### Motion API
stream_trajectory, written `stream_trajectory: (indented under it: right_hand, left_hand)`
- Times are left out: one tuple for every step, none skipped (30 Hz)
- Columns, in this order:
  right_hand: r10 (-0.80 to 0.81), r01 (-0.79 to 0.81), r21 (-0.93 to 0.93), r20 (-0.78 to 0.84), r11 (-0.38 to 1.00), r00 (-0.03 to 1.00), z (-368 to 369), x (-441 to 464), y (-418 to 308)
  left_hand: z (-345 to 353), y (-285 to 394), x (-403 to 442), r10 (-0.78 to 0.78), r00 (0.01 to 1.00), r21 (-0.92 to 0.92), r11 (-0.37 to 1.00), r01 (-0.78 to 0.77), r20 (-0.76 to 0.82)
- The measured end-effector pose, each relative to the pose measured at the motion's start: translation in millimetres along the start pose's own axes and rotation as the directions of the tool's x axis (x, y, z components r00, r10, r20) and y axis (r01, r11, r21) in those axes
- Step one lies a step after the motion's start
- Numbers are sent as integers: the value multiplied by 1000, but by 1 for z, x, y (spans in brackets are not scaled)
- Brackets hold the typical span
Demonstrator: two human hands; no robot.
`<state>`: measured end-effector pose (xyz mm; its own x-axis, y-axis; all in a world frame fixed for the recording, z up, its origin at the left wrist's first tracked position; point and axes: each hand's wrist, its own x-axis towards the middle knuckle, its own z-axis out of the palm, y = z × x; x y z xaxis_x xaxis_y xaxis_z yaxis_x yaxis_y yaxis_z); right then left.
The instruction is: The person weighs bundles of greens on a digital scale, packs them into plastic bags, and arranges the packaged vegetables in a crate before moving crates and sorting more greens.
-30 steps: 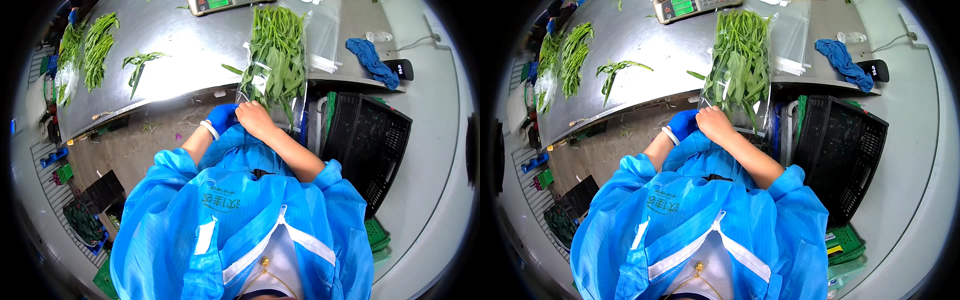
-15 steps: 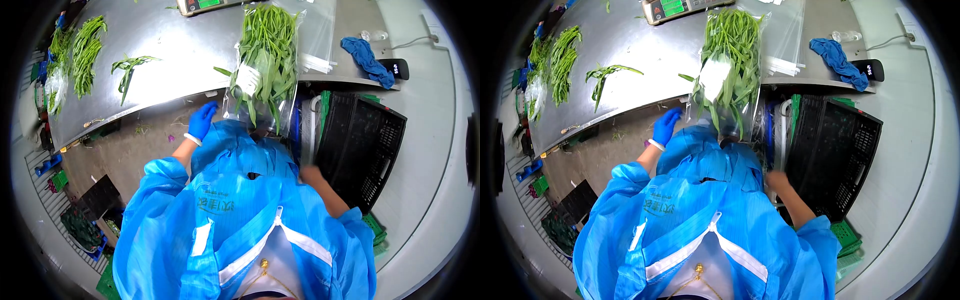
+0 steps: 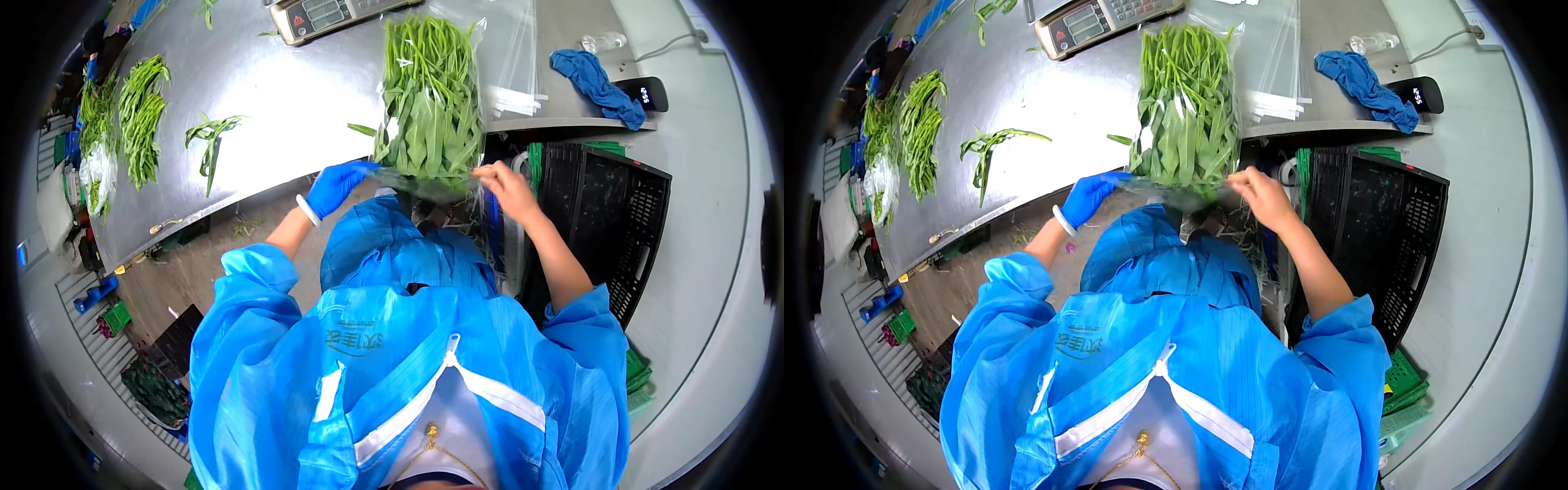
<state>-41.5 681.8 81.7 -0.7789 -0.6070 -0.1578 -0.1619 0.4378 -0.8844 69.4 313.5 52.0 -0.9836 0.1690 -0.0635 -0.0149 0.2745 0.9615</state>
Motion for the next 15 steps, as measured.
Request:
stream_trajectory:
  right_hand:
    - [240,-231,-120,76,966,968,-14,8,-9]
    - [233,-238,211,50,948,971,-7,17,6]
    - [233,-211,519,24,829,972,2,23,25]
    - [376,-322,591,33,740,926,8,29,29]
    - [427,-378,594,64,710,902,14,31,38]
    - [477,-433,596,95,676,874,20,33,47]
    - [524,-487,595,126,640,842,22,36,51]
    - [525,-485,595,121,641,842,20,35,45]
    - [523,-391,572,-80,721,848,20,32,39]
    - [496,-305,523,-275,796,823,23,28,32]
    - [442,-227,451,-457,863,772,24,25,18]
    - [244,-214,129,-674,968,697,24,21,0]
    - [195,-208,60,-666,976,720,20,17,-34]
    - [300,-180,296,-435,938,849,26,19,-46]
    - [330,-203,515,-168,833,929,33,22,-56]
  left_hand:
    - [-6,6,10,-148,988,-77,985,151,47]
    - [-14,21,22,-287,952,-147,943,300,102]
    - [-18,28,33,-414,895,-206,873,442,166]
    - [-12,9,40,-491,859,-321,798,509,142]
    - [-6,-8,46,-595,802,-236,774,588,50]
    - [-2,-23,46,-635,771,-269,733,625,60]
    - [1,-35,48,-672,737,-301,690,658,72]
    - [6,-40,50,-688,724,-353,667,656,44]
    - [8,-44,47,-665,746,-369,688,625,22]
    - [9,-40,45,-644,765,-393,700,596,13]
    - [10,-37,44,-622,783,-418,711,565,1]
    - [8,-41,43,-643,766,-402,696,595,19]
    - [7,-39,44,-654,757,-365,703,611,8]
    - [7,-44,44,-650,760,-364,702,611,22]
    - [7,-51,43,-645,763,-361,703,613,41]
